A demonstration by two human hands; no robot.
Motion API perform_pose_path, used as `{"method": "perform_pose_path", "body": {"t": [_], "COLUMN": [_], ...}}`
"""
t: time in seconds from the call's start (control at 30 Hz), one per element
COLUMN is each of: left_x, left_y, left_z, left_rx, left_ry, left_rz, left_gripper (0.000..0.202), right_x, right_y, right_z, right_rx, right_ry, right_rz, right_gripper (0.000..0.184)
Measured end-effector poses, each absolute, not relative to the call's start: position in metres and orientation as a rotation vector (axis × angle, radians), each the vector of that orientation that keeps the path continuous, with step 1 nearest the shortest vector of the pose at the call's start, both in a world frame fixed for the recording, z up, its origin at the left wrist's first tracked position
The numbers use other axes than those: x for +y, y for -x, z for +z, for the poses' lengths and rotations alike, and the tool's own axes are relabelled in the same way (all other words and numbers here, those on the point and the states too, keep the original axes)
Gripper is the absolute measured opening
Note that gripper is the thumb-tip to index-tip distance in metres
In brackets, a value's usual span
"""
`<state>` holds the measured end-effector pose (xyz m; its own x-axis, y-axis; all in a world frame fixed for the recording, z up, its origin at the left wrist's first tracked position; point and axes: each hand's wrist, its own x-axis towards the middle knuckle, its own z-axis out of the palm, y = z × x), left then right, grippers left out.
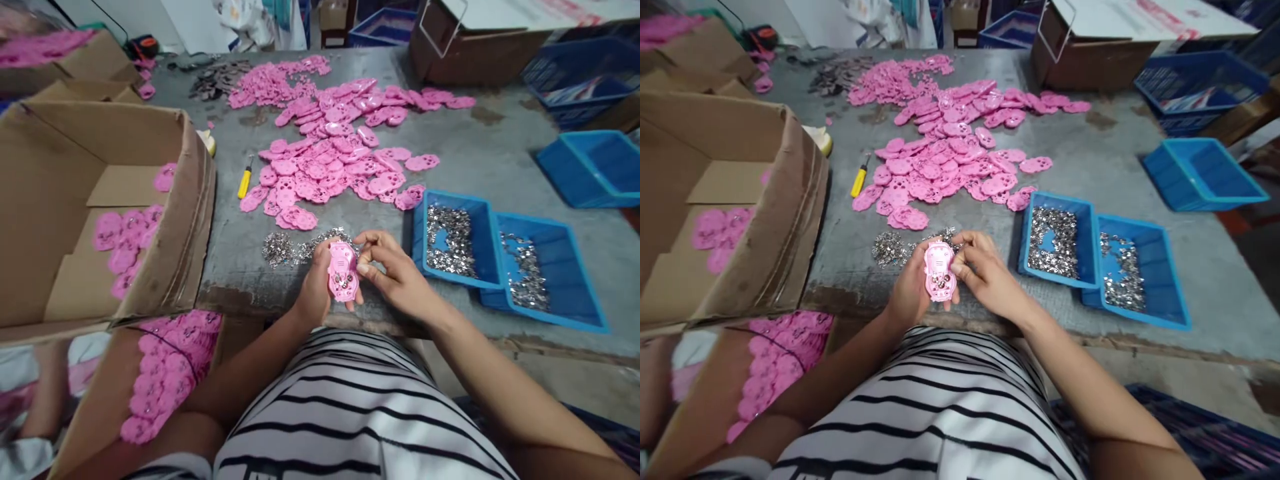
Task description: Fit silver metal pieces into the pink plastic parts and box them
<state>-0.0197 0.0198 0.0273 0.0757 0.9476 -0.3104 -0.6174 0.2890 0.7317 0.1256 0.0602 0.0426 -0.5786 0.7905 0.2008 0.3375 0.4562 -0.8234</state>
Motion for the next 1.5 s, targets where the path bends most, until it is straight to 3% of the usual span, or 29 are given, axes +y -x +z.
{"method": "perform_pose_path", "body": {"t": [0.57,1.1,1.27,1.5], "left_x": [0.019,0.02,0.02,0.02], "left_y": [0.024,0.024,0.025,0.024], "left_z": [0.021,0.019,0.02,0.02], "left_rx": [0.855,0.77,0.838,0.913], "left_ry": [-0.578,-0.596,-0.65,-0.701], "left_rz": [1.132,1.074,1.02,1.013], "left_gripper": [0.061,0.062,0.075,0.073], "right_x": [0.066,0.06,0.055,0.054], "right_y": [-0.126,-0.126,-0.124,-0.123], "right_z": [0.042,0.026,0.021,0.023], "right_rx": [-2.385,-1.985,-1.929,-1.961], "right_ry": [0.859,0.974,1.019,1.003], "right_rz": [0.997,1.229,1.146,1.098], "right_gripper": [0.021,0.017,0.014,0.021]}}
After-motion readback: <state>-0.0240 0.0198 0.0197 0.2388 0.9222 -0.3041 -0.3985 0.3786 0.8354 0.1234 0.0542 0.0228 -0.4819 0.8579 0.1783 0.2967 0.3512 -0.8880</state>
